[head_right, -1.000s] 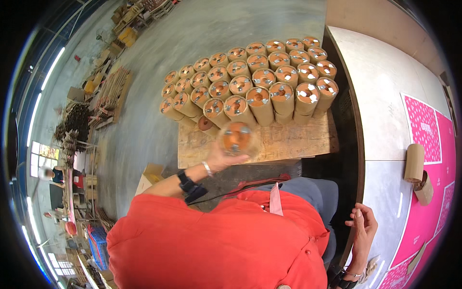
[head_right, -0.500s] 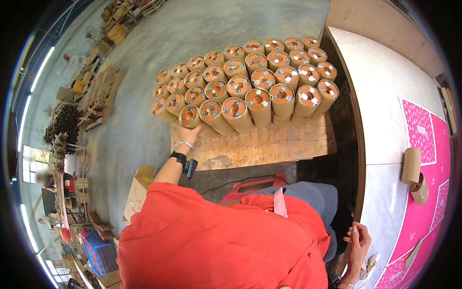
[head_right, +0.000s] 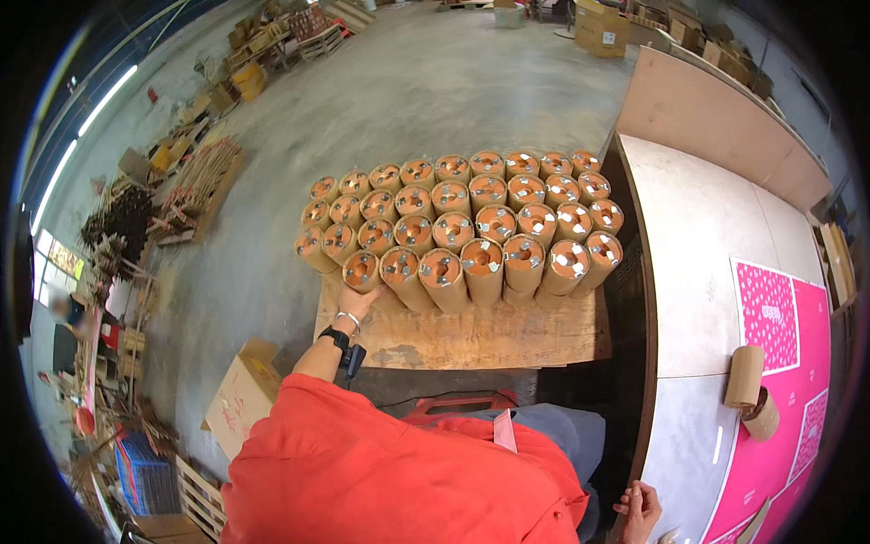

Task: Applying adhesive and wrapping outer labels/packaging around cylindrical bamboo components in a manufacturing setting.

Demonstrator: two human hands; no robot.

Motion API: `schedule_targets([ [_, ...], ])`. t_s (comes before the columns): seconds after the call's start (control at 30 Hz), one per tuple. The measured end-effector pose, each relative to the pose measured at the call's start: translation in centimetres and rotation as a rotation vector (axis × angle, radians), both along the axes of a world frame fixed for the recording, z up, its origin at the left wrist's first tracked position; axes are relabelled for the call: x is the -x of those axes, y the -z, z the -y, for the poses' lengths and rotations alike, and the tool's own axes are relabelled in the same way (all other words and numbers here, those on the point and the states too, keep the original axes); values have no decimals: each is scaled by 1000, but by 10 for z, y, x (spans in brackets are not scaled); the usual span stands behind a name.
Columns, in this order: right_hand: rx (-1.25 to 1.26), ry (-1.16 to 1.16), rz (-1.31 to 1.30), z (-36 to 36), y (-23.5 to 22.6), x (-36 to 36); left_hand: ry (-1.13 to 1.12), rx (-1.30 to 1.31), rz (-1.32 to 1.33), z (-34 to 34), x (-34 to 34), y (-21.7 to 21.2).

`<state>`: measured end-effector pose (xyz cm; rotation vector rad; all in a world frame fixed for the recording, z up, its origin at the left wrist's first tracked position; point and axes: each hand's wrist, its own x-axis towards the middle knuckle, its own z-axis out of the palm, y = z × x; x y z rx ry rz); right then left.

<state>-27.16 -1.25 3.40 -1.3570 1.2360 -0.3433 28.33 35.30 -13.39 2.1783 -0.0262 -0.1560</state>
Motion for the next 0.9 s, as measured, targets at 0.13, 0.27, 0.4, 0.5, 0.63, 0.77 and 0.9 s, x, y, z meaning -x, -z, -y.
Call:
schedule_targets([
  [0.13,23,-40,-34,11,11,18,-3,-103,6,-6,-1,20],
  [0.27,180,-61,-179,24,27,52,-49,-227,-4,4,30,-2],
  [0.4,94,4,-58,18,21,60,380,-328,-353,-15,53,31],
  [0.5,159,192,-132,13,18,68,819,-235,-294,47,94,25],
  [0.63,340,310,-93,0,14,84,1121,19,-195,159,144,-34],
  [0.77,543,433,-131,-16,40,123,1464,-24,-233,262,175,-135],
  [0.9,561,533,-73,-26,32,95,1587,189,-267,315,203,-201],
])
